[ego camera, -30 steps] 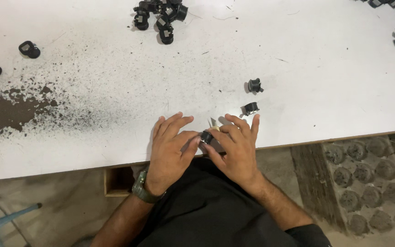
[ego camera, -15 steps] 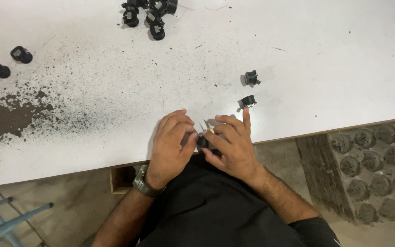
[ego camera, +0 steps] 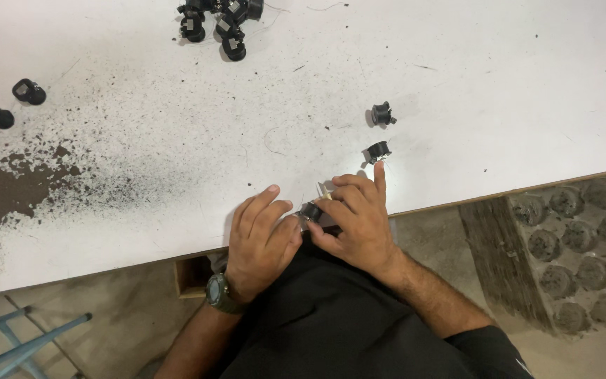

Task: The person sits at a white workbench assembling omni wheels, pressing black rubber rollers into the holes of a wheel hub one at a time and using a small blade to seat or trim each roller. Completed wheel hubs are set aside on the table as more rollers are attached.

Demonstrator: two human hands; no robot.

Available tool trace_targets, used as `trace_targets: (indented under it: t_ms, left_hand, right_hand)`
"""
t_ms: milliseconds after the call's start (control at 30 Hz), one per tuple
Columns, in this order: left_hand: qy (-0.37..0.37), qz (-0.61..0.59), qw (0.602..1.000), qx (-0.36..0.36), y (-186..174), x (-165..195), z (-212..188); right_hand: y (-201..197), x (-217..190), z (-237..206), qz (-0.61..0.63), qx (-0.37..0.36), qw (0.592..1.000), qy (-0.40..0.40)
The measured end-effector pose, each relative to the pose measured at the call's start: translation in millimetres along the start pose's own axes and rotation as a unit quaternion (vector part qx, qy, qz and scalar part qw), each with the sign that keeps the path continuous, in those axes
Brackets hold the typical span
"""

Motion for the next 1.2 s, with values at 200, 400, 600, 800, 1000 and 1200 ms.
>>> trace_targets:
  t_ms: [200,400,600,800,1000,1200]
  left_hand:
    - [0.024,0.006,1.0,-0.002,3.0,11.3,6.9]
    - [-0.192,-0.129,0.97,-0.078,-5.6,-11.6,24.2]
    - [-0.217,-0.136,0.962,-0.092,-17.8,-13.5,28.7]
    - [-0.228,-0.19,0.944,-0.145,-10.7,-14.4,38.3]
    - [-0.266,-0.224,0.919,-0.183,-3.0,-20.3,36.3]
    - [-0.302,-0.234,0.903,-0.196,0.5,-28.3,25.0]
  right_hand:
    - [0.1,1.1,0.7,0.01,-0.013,1.0,-0.014]
    - [-1.7,0.6,1.0,0.011,-0.01,1.0,-0.017]
    - [0.5,3.8,0.2,0.013,-0.01,1.0,-0.001]
    - [0.9,1.1,2.7,0.006,-0.019,1.0,-0.003]
    - [2.4,3.2,2.2,0.007,-0.02,1.0,-0.001]
    - [-0.5,0.6,5.0,0.004,-0.02,1.0,0.009]
Point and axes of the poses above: each hand's wrist, its own z-axis towards the middle knuckle, its own y-axis out of the palm, x = y × z, the point moved 7 cm from there along z, towards the middle knuckle, and after that the axes turned 13 degrees about -y, right-handed, at the moved point
